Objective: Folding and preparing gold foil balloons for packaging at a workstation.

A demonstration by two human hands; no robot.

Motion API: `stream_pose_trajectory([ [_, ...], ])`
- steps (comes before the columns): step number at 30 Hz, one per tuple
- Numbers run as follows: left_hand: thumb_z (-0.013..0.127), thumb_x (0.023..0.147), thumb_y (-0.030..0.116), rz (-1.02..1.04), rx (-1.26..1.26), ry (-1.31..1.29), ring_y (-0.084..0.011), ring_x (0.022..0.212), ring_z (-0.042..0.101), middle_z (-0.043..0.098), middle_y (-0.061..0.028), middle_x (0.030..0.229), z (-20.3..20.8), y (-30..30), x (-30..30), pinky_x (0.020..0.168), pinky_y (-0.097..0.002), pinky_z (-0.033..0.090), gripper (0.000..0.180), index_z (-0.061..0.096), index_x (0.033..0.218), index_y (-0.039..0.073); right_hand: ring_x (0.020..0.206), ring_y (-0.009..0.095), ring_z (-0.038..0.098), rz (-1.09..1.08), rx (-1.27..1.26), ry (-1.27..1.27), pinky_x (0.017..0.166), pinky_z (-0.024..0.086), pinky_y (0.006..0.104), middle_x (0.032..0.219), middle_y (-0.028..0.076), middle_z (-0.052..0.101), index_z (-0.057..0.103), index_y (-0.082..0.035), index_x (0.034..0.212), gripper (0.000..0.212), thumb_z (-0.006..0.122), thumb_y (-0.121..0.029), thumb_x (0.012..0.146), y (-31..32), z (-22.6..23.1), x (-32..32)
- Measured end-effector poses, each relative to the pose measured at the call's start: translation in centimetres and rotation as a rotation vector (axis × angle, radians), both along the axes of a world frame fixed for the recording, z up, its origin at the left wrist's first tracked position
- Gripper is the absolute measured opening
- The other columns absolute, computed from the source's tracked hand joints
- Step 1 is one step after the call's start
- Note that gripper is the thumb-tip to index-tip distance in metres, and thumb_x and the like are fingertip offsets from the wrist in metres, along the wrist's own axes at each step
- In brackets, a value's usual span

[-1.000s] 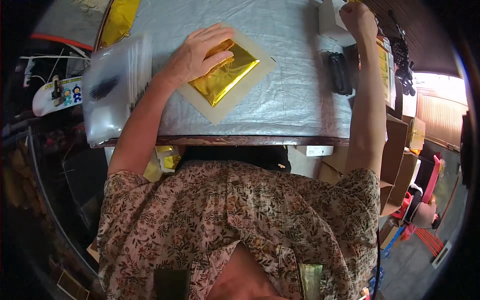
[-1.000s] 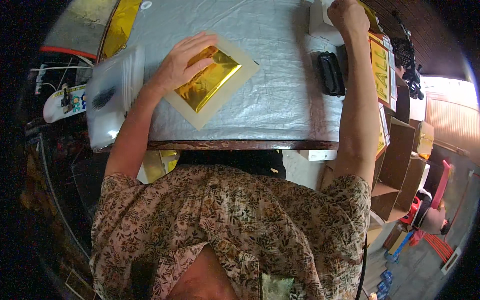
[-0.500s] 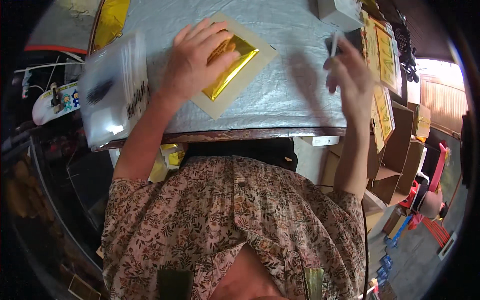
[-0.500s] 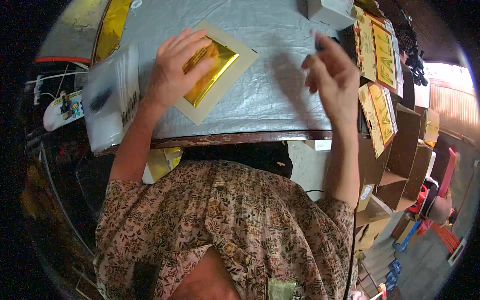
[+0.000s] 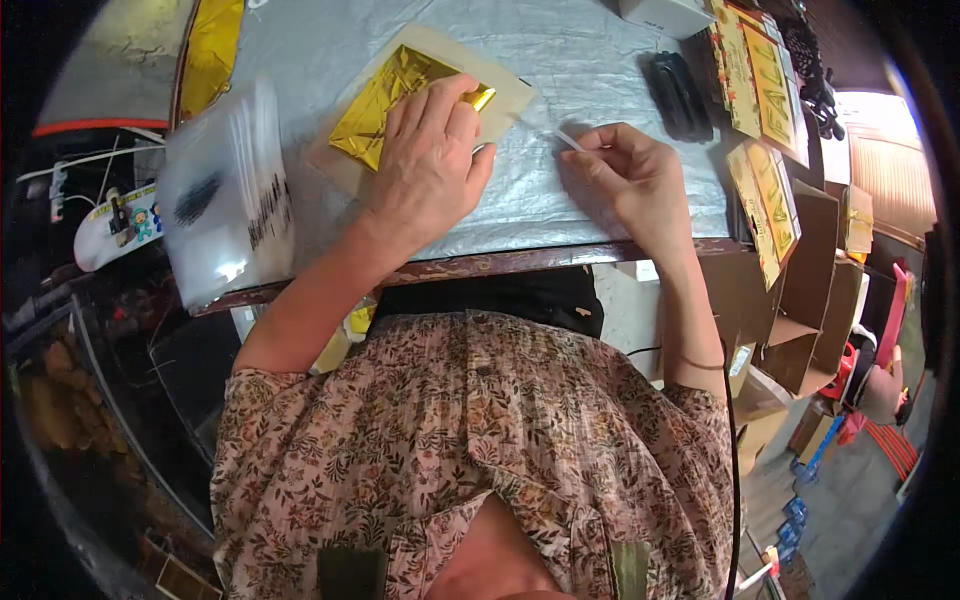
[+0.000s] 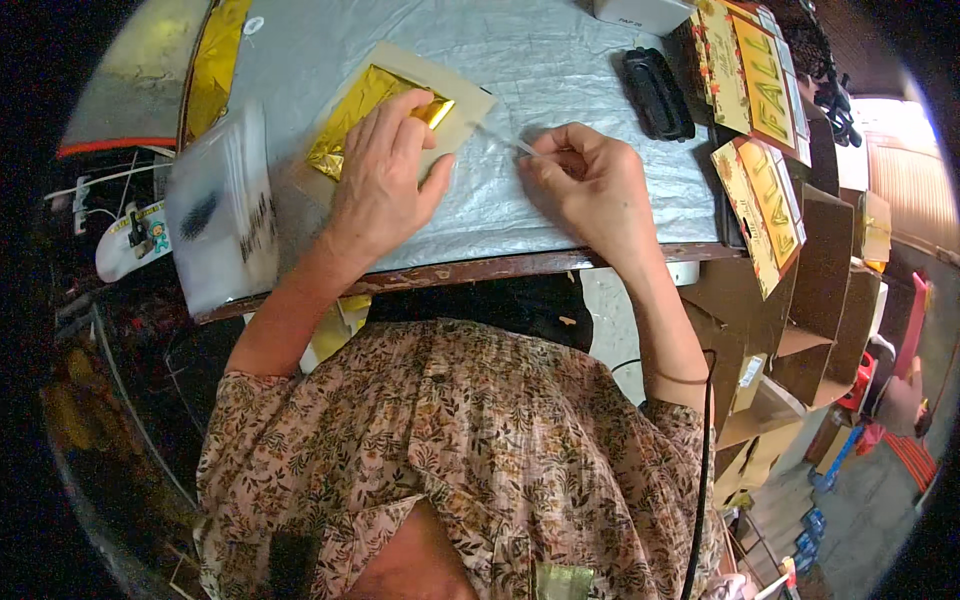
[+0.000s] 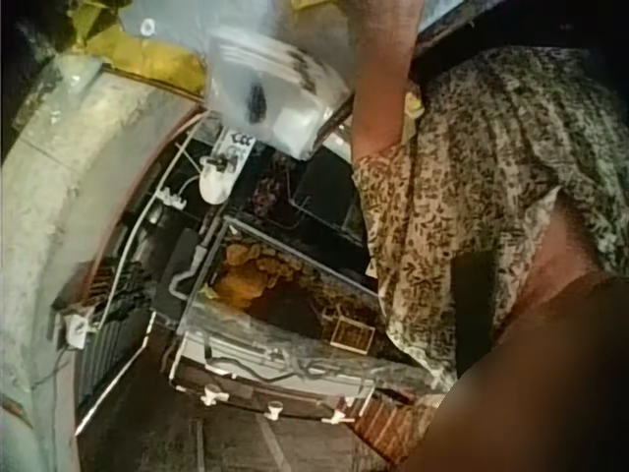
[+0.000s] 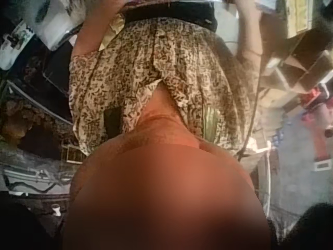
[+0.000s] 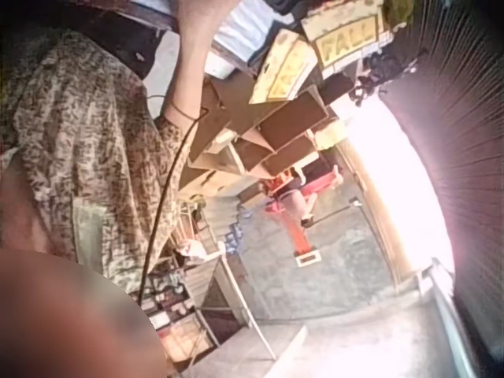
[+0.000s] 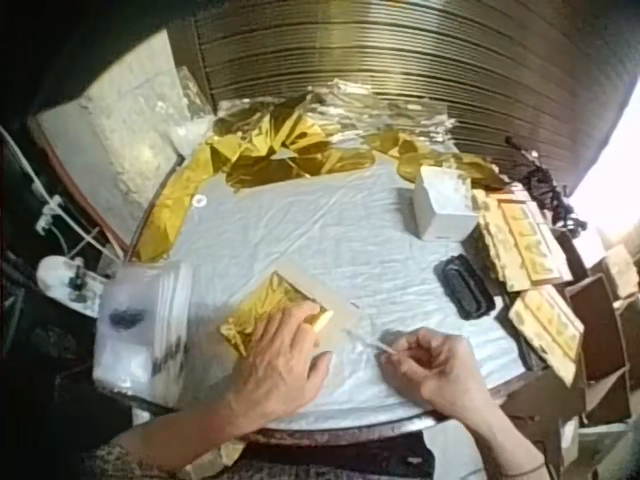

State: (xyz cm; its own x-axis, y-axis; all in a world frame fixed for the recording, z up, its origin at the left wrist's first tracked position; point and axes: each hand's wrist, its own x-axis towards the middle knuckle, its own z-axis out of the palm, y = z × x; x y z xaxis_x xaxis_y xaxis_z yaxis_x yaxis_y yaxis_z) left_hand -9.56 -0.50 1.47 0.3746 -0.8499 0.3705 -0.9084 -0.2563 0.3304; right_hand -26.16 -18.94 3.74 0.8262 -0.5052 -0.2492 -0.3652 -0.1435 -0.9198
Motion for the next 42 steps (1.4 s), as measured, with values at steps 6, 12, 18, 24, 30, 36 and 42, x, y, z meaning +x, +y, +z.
stream_pose_trajectory([
  [6,0.073,0.085,0.009,-0.021,-0.063,-0.125,-0.0277,0.116,0.06,0.057,-0.0115,0.13,-0.2,0.0,-0.1,0.103,-0.0441,0.043,0.022,0.062,0.101,-0.001,0.069,0.003,0.056,0.081,-0.123,0.012,0.06,0.043,0.0206,0.079,-0.002,0.068,0.069,0.001,0.103,0.008,0.068,-0.004,0.098,0.6,-0.1,0.3],
  [12,0.078,0.084,0.014,-0.085,-0.096,0.085,-0.0294,0.114,0.062,0.061,-0.0098,0.133,0.3,0.6,0.2,0.101,-0.0442,0.044,0.025,0.065,0.103,0.003,0.067,0.007,0.061,0.084,-0.401,-0.104,0.064,0.05,0.0265,0.074,0.004,0.069,0.066,-0.001,0.106,0.013,0.071,-0.009,0.096,0.7,-2.2,1.4],
  [18,0.075,0.09,0.016,-0.066,-0.085,0.044,-0.0324,0.127,0.059,0.062,-0.0081,0.14,-0.6,2.0,5.9,0.11,-0.0453,0.041,0.031,0.069,0.119,0.008,0.058,0.027,0.068,0.102,-0.766,-0.152,0.055,0.053,0.0345,0.076,0.013,0.072,0.062,-0.003,0.097,0.012,0.072,-0.009,0.093,0.6,-2.0,2.6],
  [24,0.072,0.094,0.019,-0.15,0.034,0.031,-0.0335,0.141,0.05,0.057,-0.0127,0.147,-1.0,2.0,6.5,0.119,-0.0492,0.032,0.043,0.065,0.134,0.007,0.057,0.027,0.066,0.185,-0.942,-0.331,0.053,0.052,0.0357,0.071,0.01,0.068,0.062,-0.006,0.096,0.015,0.074,-0.003,0.087,-0.3,-3.1,3.7],
  [30,0.076,0.091,0.024,-0.146,-0.011,0.108,-0.0303,0.137,0.054,0.06,-0.0109,0.143,-1.2,1.6,6.3,0.116,-0.0512,0.032,0.044,0.067,0.131,0.009,0.06,0.024,0.064,0.362,-1.14,-0.521,0.053,0.051,0.0366,0.071,0.007,0.062,0.063,-0.005,0.093,0.019,0.076,0.001,0.081,-1.8,-3.6,5.4],
  [36,0.076,0.091,0.021,-0.153,0.028,0.147,-0.0321,0.138,0.054,0.058,-0.0129,0.146,-1.4,1.7,6.6,0.118,-0.051,0.03,0.046,0.065,0.134,0.008,0.059,0.023,0.06,0.455,-1.143,-0.552,0.051,0.05,0.0348,0.072,0.006,0.06,0.065,-0.002,0.098,0.026,0.078,0.005,0.077,-3.0,-3.8,6.1],
  [42,0.075,0.09,0.018,-0.158,0.08,0.148,-0.0344,0.14,0.052,0.056,-0.0152,0.149,-1.2,1.7,6.7,0.121,-0.0521,0.028,0.05,0.063,0.137,0.006,0.072,0.021,0.064,0.525,-1.141,-0.504,0.062,0.057,0.0326,0.081,0.006,0.062,0.063,0.0,0.104,0.031,0.071,-0.002,0.074,-3.1,-3.1,6.3],
])
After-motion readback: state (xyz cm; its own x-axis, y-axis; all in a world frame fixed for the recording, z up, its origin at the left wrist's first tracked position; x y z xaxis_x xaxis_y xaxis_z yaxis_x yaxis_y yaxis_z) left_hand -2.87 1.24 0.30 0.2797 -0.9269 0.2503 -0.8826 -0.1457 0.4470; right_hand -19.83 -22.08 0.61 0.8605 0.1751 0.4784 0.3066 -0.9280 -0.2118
